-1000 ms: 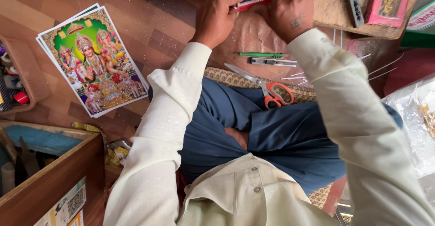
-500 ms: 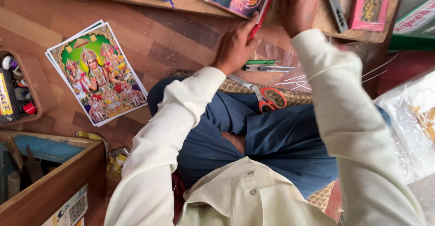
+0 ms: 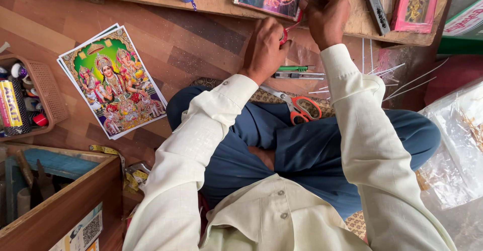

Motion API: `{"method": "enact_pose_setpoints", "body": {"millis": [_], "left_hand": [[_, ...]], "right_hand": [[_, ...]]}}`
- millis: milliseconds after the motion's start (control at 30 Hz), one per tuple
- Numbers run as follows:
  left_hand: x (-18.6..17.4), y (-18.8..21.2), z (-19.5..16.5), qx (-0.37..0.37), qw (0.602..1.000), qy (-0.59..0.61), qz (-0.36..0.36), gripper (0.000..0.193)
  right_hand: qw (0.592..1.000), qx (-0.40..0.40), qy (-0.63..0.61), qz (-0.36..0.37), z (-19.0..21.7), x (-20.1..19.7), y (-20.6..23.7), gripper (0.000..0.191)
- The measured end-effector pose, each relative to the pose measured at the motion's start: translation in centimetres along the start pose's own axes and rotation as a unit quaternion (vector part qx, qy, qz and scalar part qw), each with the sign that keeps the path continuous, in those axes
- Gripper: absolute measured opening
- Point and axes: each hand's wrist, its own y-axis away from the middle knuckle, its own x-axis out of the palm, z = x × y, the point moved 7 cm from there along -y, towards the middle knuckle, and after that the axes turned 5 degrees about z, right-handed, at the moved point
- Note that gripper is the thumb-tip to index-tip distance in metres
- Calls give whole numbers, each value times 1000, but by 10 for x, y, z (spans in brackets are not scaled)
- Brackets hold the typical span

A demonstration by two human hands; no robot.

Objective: The person assembles a small picture frame by placing a printed image onto a cardboard backing, securing it with a clear plastic sheet, and applying decorative tape to the edges. They use a ruler and utility knife to trim excess material and then apply red and pink tape to finish the frame.

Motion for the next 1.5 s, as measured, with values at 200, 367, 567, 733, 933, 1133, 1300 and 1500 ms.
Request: {"method": "enact_pose_setpoints", "body": {"millis": [200,367,567,733,933,1133,1300,1500], "left_hand": [[-82,-4,29,-23,999,-32,-17,27],[-141,-10,66,-23,992,-110,-56,33],[-120,-12,101,-168,983,-2,-68,37],[-112,-19,88,-66,994,-63,-57,28],[-88,4,96,-179,979,91,-39,33],[-89,6,89,-104,991,72,-49,27],[-89,-1,93,-105,988,95,-55,21],[-89,-1,92,-114,988,91,-54,16]], "right_hand": [[999,-2,-34,2,-10,3,3,26],[999,1,-37,13,-16,4,6,25],[999,23,-33,18,-12,2,5,20],[998,53,-30,-3,-16,1,9,16],[997,-3,-65,40,-18,-2,-1,10],[992,-48,-109,41,-10,-12,43,33],[984,-37,-175,19,-21,-4,42,29],[952,-16,-304,39,-36,4,40,18]]}}
